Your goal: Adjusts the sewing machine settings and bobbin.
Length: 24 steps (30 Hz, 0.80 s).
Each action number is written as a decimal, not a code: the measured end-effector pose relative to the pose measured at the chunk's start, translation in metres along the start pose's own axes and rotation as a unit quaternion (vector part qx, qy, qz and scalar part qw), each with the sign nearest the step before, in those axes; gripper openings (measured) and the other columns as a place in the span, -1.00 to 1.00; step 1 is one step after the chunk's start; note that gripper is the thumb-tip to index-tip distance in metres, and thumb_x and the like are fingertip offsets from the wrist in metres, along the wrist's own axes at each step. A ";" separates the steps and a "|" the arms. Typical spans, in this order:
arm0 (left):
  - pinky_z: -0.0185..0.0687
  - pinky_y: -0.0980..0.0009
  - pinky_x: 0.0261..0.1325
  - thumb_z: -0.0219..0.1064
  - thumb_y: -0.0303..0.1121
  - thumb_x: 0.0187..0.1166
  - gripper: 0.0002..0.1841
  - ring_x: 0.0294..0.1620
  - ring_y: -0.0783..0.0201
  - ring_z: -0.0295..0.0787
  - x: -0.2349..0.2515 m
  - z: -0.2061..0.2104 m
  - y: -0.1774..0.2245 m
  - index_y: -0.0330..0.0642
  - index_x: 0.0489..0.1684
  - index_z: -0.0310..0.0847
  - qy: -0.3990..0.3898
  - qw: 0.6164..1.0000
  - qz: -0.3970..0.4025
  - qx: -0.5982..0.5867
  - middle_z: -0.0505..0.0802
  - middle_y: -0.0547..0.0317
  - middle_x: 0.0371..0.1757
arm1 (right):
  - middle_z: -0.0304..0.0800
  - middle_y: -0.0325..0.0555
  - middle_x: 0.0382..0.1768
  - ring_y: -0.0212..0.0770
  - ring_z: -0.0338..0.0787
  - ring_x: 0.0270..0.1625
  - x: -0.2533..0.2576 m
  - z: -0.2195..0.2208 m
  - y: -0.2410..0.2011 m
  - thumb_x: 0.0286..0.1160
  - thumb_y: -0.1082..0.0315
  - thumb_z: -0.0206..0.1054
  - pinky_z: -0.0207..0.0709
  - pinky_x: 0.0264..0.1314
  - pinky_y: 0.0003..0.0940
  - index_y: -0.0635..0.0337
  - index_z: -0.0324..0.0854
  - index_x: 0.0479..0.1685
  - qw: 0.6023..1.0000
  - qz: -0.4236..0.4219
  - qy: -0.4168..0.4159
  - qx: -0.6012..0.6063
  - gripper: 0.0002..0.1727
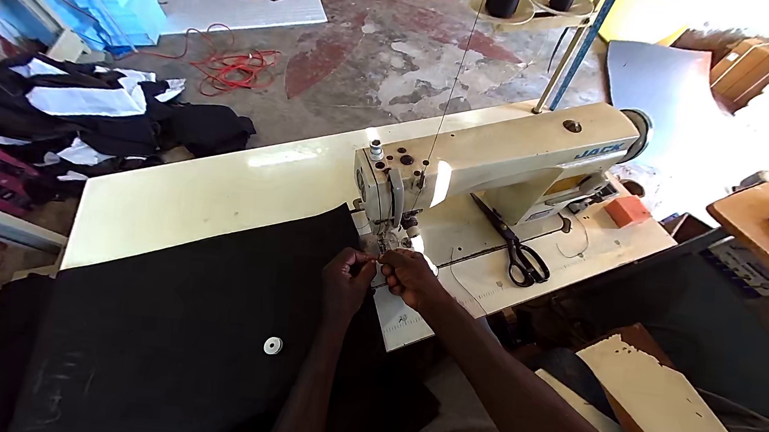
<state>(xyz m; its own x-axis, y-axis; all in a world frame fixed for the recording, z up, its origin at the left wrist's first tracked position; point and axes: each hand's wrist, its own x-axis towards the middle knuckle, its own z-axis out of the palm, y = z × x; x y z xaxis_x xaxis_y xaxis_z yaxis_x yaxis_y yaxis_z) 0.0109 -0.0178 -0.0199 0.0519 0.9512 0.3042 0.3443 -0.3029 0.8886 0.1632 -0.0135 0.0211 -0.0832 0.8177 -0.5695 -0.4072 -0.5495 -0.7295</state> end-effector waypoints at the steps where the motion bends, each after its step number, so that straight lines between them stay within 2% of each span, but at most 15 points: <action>1: 0.66 0.43 -0.36 0.38 -0.40 0.60 -0.94 -0.41 0.40 0.71 0.000 0.000 0.000 -0.13 -0.19 0.78 -0.001 1.000 -0.003 0.001 0.85 0.25 -0.26 | 0.52 -0.24 -0.66 -0.46 0.39 -0.78 0.000 -0.001 0.000 0.67 0.36 0.23 0.21 -0.80 -0.61 0.18 0.54 -0.22 1.000 -0.003 0.002 -0.007 -0.89; 7: 0.65 0.38 -0.38 0.33 -0.34 0.67 -0.87 -0.45 0.36 0.69 0.002 -0.001 0.000 -0.14 -0.18 0.77 0.003 1.000 -0.019 0.006 0.81 0.22 -0.34 | 0.49 -0.25 -0.66 -0.46 0.36 -0.78 0.002 -0.003 -0.004 0.69 0.34 0.21 0.20 -0.80 -0.61 0.14 0.50 -0.21 0.999 0.002 0.006 -0.032 -0.89; 10: 0.59 0.29 -0.37 0.24 -0.16 0.77 -0.73 -0.47 0.30 0.64 0.004 -0.001 0.003 -0.12 -0.12 0.79 -0.010 0.998 -0.053 0.013 0.80 0.19 -0.38 | 0.47 -0.27 -0.66 -0.47 0.36 -0.77 0.003 -0.006 -0.003 0.69 0.33 0.20 0.21 -0.79 -0.61 0.13 0.48 -0.22 0.999 0.003 -0.009 -0.037 -0.88; 12: 0.67 0.15 -0.26 0.25 -0.07 0.76 -0.68 -0.40 0.24 0.71 0.008 -0.004 0.008 -0.10 -0.06 0.80 -0.051 0.994 -0.079 0.049 0.83 0.16 -0.32 | 0.47 -0.28 -0.67 -0.47 0.36 -0.78 0.003 -0.005 -0.003 0.68 0.34 0.21 0.21 -0.80 -0.62 0.12 0.48 -0.24 0.999 0.002 -0.012 -0.041 -0.88; 14: 0.65 0.05 -0.24 0.30 -0.09 0.73 -0.72 -0.37 0.18 0.73 0.013 -0.008 0.014 -0.09 -0.06 0.82 -0.087 0.989 -0.101 0.068 0.84 0.12 -0.30 | 0.46 -0.28 -0.67 -0.47 0.35 -0.79 0.003 -0.005 -0.003 0.69 0.33 0.21 0.20 -0.80 -0.62 0.12 0.48 -0.25 0.999 -0.002 -0.014 -0.048 -0.87; 18: 0.56 0.09 -0.37 0.33 -0.15 0.71 -0.78 -0.46 0.17 0.67 0.018 -0.012 0.018 -0.07 -0.13 0.81 -0.112 0.983 -0.124 0.075 0.81 0.12 -0.38 | 0.46 -0.28 -0.67 -0.47 0.34 -0.78 0.003 -0.004 -0.003 0.72 0.30 0.20 0.20 -0.79 -0.61 0.13 0.48 -0.25 0.998 -0.008 -0.011 -0.060 -0.84; 21: 0.59 0.04 -0.35 0.29 -0.13 0.72 -0.74 -0.42 0.12 0.68 0.019 -0.014 0.020 -0.11 -0.11 0.78 -0.103 0.981 -0.145 0.072 0.79 0.06 -0.37 | 0.44 -0.31 -0.67 -0.48 0.30 -0.78 0.002 -0.006 -0.004 0.73 0.27 0.18 0.15 -0.78 -0.61 0.10 0.49 -0.28 0.998 -0.001 -0.014 -0.065 -0.81; 24: 0.52 0.07 -0.42 0.25 -0.11 0.74 -0.72 -0.49 0.11 0.62 0.020 -0.010 0.015 -0.12 -0.08 0.76 -0.067 0.983 -0.155 0.066 0.76 0.04 -0.40 | 0.42 -0.32 -0.69 -0.49 0.28 -0.79 0.000 -0.009 -0.004 0.72 0.26 0.19 0.14 -0.79 -0.62 0.09 0.49 -0.32 0.998 0.007 -0.019 -0.052 -0.80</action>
<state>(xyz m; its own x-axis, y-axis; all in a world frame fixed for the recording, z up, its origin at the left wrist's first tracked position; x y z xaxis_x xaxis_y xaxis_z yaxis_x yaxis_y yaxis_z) 0.0074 -0.0039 0.0031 0.0457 0.9985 -0.0296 0.4807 0.0040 0.8769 0.1734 -0.0125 0.0203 -0.1229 0.8151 -0.5661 -0.3093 -0.5734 -0.7586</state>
